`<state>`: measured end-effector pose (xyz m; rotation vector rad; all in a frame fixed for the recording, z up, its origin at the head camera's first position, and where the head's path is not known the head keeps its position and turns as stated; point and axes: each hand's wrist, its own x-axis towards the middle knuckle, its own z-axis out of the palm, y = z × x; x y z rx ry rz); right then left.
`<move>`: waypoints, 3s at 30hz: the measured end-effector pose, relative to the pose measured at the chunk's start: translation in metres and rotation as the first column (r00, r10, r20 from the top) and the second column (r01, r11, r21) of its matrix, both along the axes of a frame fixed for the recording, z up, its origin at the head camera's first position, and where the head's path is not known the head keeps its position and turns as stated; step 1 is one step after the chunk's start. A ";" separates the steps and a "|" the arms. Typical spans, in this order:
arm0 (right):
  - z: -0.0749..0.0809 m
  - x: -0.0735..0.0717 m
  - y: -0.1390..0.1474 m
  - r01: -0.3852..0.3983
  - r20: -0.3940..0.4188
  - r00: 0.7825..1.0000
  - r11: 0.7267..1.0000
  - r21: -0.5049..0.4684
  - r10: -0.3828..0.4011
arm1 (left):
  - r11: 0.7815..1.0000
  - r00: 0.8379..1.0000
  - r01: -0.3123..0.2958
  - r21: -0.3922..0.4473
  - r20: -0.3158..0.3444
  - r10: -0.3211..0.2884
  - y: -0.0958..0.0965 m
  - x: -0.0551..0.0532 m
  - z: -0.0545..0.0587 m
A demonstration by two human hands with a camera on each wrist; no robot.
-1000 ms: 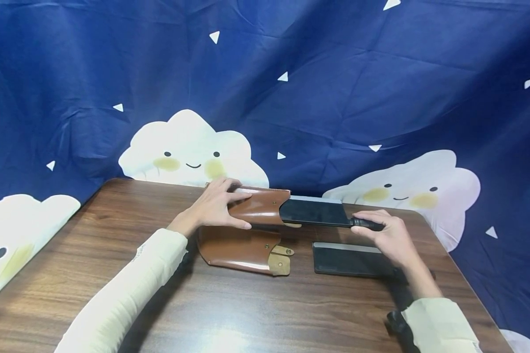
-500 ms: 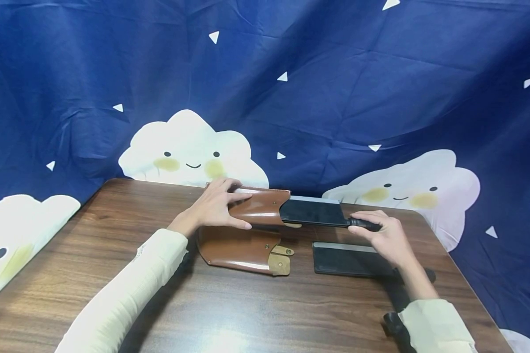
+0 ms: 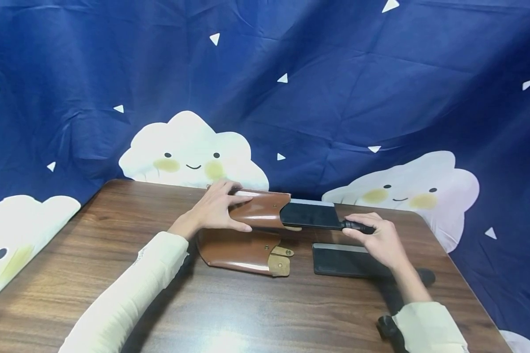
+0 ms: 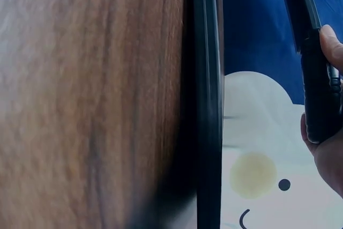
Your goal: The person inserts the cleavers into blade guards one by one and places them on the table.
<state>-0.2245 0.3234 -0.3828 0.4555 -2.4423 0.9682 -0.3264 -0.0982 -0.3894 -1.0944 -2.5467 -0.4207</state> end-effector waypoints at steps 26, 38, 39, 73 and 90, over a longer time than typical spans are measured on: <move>0.005 0.001 -0.019 -0.040 -0.029 0.999 0.999 -0.002 0.040 | 1.000 1.000 0.003 -0.010 -0.007 -0.003 0.015 0.003 0.002; 0.004 -0.001 -0.023 -0.033 -0.034 0.999 0.999 -0.004 0.033 | 1.000 1.000 0.005 0.002 -0.011 -0.005 0.016 0.002 0.000; 0.004 -0.001 -0.024 -0.031 -0.035 0.999 1.000 -0.003 0.031 | 1.000 1.000 0.004 0.002 -0.009 -0.004 0.016 0.002 0.000; 0.003 -0.004 -0.048 -0.061 -0.053 0.997 0.998 -0.014 0.060 | 1.000 1.000 -0.007 -0.002 0.000 0.007 0.025 0.006 0.000; 0.001 -0.006 -0.062 -0.079 -0.102 0.992 0.997 -0.028 0.075 | 1.000 1.000 0.014 0.022 -0.002 -0.014 0.031 0.007 0.002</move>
